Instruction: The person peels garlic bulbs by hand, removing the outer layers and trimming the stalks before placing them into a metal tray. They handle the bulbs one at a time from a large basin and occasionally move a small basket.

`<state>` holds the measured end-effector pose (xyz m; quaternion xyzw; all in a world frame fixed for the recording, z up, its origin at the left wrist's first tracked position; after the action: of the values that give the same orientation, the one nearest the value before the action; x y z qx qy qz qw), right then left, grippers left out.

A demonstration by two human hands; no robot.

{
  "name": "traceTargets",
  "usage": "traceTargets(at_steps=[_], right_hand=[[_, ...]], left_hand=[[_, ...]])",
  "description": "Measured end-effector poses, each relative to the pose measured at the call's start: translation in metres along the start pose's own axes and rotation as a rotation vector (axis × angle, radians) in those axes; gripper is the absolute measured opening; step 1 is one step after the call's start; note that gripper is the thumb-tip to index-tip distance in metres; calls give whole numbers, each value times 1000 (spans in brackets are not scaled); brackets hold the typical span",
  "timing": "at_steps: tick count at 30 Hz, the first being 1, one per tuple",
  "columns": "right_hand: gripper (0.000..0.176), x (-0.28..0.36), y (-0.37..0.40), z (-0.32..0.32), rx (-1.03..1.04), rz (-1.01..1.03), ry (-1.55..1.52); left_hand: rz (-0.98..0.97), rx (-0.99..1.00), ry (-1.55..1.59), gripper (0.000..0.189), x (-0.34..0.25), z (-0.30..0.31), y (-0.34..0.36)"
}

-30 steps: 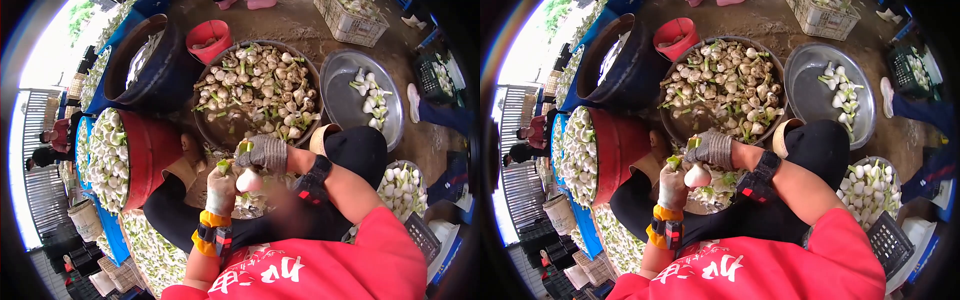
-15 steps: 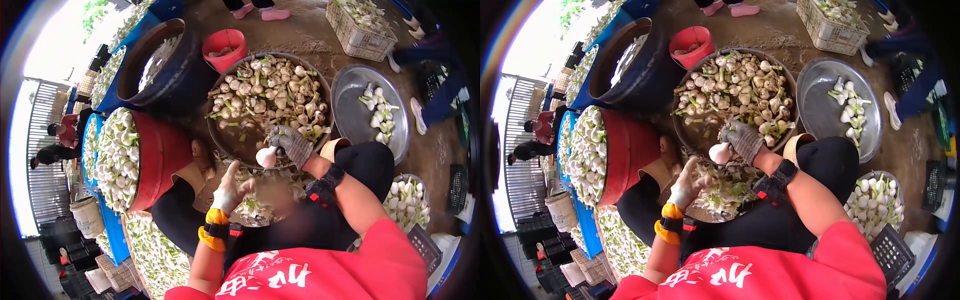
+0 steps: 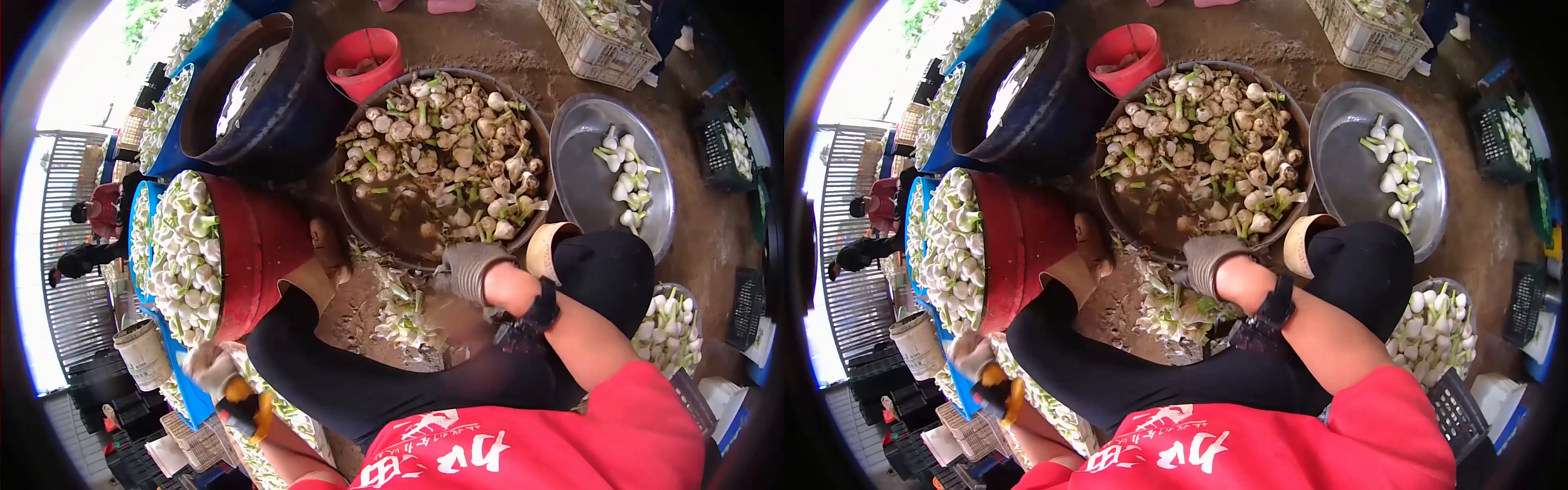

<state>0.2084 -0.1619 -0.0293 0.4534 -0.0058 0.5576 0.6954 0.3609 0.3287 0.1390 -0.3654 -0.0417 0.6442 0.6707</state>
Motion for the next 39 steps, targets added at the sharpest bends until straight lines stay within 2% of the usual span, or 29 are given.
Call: traceTargets(at_steps=[2,3,5,7,9,10,11,12,13,15,16,18,20,21,22,24,25,26,27,28,29,30,32,33,34,36,39], right_hand=[[43,-5,-6,-28,39,55,230],[45,-6,-9,-37,59,84,232],[47,0,-12,-34,40,91,196],[51,8,-12,-19,-11,82,172],[50,11,-17,-15,-36,74,156],[48,10,-19,-13,-68,74,139],[39,7,-24,-20,-88,93,145],[29,2,-29,-27,-15,61,111],[29,0,-32,-32,36,55,107],[28,-2,-36,-37,113,47,140],[28,-4,-38,-38,142,47,155],[27,-7,-40,-42,179,48,194],[27,-12,-42,-46,198,51,248],[26,-15,-43,-37,96,-11,137],[26,-14,-39,-33,101,-17,126],[27,-5,-34,-19,131,41,119],[26,-6,-34,-20,180,34,104],[26,-7,-32,-16,174,32,98],[29,-1,-29,-7,112,92,107],[31,6,-26,2,50,156,118],[33,2,-30,7,96,59,151],[32,5,-27,16,41,91,153],[31,7,-28,28,-227,224,-14],[30,-5,-33,34,-349,155,-132],[30,-4,-31,30,-355,169,-126],[19,6,3,62,-764,332,-148],[18,21,22,73,-837,469,-148]], left_hand=[[286,42,-88,25,146,33,-30],[686,-255,687,40,161,41,-17],[893,-274,1349,53,102,-11,1],[581,231,1080,44,-17,-91,2],[205,554,712,32,-152,-170,23],[-266,709,457,29,-201,-214,40],[-383,1087,134,33,-217,-282,77],[-670,969,159,32,-245,-303,97],[-783,914,102,29,-244,-336,118],[-993,1154,-321,32,-245,-413,148],[-988,1213,-597,30,-249,-438,153],[-1024,955,-706,42,-177,-542,168],[-1008,1022,-791,42,-163,-562,178],[-984,1082,-893,43,-149,-569,186],[-995,1092,-893,43,-165,-556,189],[-824,1569,-783,41,-191,-515,210],[-759,1566,-514,42,-191,-512,217],[-457,1574,-197,31,-196,-493,210],[-31,1691,280,29,-195,-481,219],[418,1704,757,27,-191,-469,223],[827,1592,1023,28,-195,-441,223],[1234,1410,1273,30,-203,-411,226],[1285,1325,1499,39,-220,-372,220],[1362,1298,1607,39,-237,-348,218],[1435,1269,1720,39,-255,-326,214],[1421,1247,1737,46,-276,-293,210],[1311,1246,1819,45,-290,-265,213]])
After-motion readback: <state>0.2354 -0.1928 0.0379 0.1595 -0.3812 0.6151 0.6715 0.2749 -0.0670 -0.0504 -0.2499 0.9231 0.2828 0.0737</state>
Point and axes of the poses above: each hand's wrist, its own y-axis away from the middle knuckle, its own z-axis out of the back of the hand, x = y × z, the point moved 10 cm from there along -y, towards the middle knuckle
